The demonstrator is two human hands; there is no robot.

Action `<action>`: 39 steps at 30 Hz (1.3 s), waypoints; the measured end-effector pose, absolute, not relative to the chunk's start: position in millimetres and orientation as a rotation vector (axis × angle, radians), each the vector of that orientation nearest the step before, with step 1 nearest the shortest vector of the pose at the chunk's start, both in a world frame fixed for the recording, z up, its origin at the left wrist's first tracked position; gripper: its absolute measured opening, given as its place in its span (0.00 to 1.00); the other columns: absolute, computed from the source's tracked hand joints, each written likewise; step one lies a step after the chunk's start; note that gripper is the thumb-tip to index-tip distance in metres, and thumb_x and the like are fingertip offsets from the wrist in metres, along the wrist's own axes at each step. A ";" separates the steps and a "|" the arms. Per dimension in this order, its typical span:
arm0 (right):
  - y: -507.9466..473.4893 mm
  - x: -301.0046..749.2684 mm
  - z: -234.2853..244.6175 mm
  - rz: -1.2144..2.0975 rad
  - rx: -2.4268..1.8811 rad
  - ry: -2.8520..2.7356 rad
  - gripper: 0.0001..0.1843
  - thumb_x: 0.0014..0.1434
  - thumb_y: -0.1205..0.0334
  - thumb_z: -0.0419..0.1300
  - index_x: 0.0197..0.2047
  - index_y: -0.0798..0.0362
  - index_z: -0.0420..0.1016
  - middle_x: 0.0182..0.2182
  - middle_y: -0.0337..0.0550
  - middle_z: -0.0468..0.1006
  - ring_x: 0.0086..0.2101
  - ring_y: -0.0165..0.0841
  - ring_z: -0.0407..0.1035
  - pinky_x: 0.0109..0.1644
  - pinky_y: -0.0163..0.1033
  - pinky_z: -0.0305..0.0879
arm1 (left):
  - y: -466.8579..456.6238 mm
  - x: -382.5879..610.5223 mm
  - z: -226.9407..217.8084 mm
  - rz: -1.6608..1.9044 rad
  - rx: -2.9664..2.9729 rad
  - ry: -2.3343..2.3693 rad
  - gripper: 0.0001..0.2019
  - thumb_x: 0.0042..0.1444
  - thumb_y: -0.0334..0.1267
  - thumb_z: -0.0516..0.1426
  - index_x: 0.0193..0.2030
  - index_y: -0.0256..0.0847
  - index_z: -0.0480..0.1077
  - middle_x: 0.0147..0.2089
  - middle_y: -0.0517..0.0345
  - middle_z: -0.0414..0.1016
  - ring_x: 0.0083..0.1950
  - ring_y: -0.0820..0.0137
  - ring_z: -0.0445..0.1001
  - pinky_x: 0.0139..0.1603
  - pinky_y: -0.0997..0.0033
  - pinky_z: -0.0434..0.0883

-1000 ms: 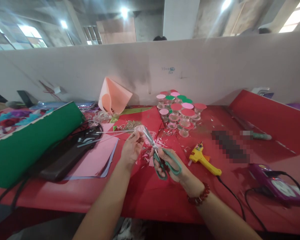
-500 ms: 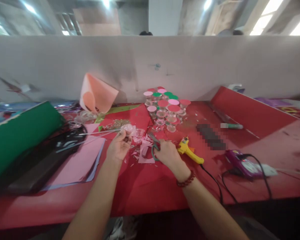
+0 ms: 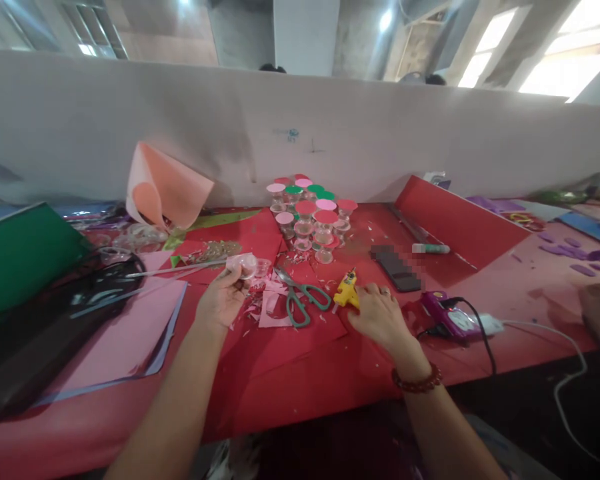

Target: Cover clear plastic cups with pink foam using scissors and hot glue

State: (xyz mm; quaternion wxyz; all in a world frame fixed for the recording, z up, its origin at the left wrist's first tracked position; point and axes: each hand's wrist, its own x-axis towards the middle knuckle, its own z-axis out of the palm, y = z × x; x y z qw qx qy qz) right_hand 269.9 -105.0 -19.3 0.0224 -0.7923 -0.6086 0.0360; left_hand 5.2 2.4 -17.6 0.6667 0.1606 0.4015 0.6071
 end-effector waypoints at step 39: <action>-48.2 221.4 -32.2 1.599 -0.899 -1.107 0.27 0.52 0.37 0.63 0.30 0.56 0.68 0.26 0.38 0.71 0.16 0.18 0.51 0.17 0.28 0.45 | -12.2 16.1 -22.7 1.198 0.443 0.899 0.06 0.50 0.31 0.65 0.25 0.34 0.74 0.24 0.57 0.74 0.23 0.77 0.69 0.23 0.80 0.67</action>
